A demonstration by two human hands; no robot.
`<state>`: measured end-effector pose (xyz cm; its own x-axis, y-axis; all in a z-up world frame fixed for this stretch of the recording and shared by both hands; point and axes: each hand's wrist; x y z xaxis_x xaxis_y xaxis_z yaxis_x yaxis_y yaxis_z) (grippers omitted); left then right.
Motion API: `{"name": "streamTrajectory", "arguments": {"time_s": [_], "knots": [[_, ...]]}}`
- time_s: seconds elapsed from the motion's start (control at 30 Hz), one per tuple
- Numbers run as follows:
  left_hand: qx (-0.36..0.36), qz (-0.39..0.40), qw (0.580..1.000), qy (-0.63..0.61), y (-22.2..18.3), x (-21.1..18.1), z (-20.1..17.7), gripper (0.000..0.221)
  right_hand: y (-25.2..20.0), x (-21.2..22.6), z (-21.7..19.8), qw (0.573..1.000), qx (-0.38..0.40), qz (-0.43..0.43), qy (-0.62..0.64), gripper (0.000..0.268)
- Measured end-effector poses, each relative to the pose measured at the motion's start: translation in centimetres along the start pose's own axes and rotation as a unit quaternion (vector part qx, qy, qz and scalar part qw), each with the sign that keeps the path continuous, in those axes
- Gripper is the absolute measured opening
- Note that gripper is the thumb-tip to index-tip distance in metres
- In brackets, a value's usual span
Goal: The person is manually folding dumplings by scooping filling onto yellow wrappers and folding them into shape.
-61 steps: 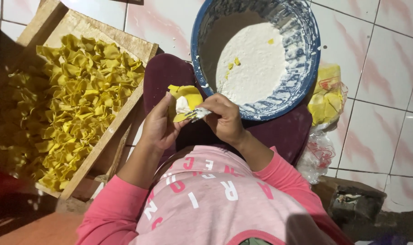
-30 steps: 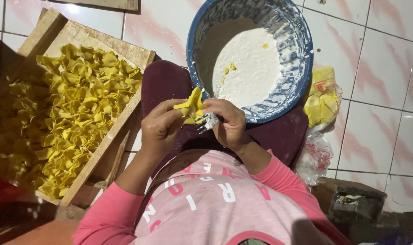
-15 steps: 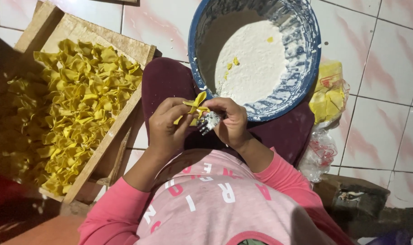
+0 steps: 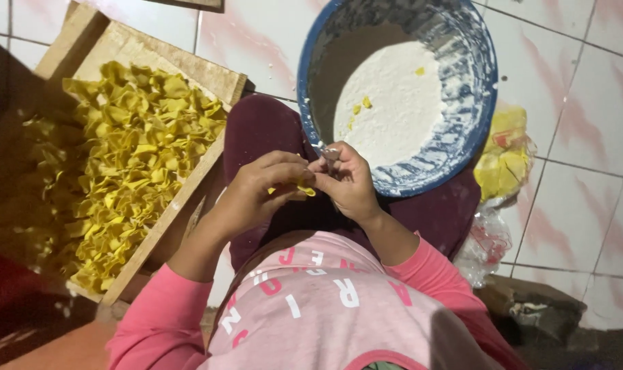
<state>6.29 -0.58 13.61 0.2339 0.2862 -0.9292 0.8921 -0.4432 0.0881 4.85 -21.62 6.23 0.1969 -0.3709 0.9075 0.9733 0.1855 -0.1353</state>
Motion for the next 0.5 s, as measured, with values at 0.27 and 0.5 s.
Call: {"name": "streamTrajectory", "arguments": {"time_s": [0.27,0.5], "knots": [[-0.077,-0.093,0.991,0.065,-0.9,4.4,-0.3,0.020,1.2,0.4,0.8,0.992,-0.038,-0.016,-0.117,0.024],[-0.267,-0.178,0.929,0.185,-2.9,14.3,-7.5,0.010,1.9,-3.9,-3.4,0.871,-0.095,-0.149,-0.459,0.030]]}}
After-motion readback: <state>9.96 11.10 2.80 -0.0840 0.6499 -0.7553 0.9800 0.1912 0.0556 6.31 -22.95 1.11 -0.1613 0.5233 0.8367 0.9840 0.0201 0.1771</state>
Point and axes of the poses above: each hand's wrist, its own y-axis towards the middle knuckle, its own z-axis out of the palm, x = y × z, and after that the axes turned 8 degrees about y, right-handed
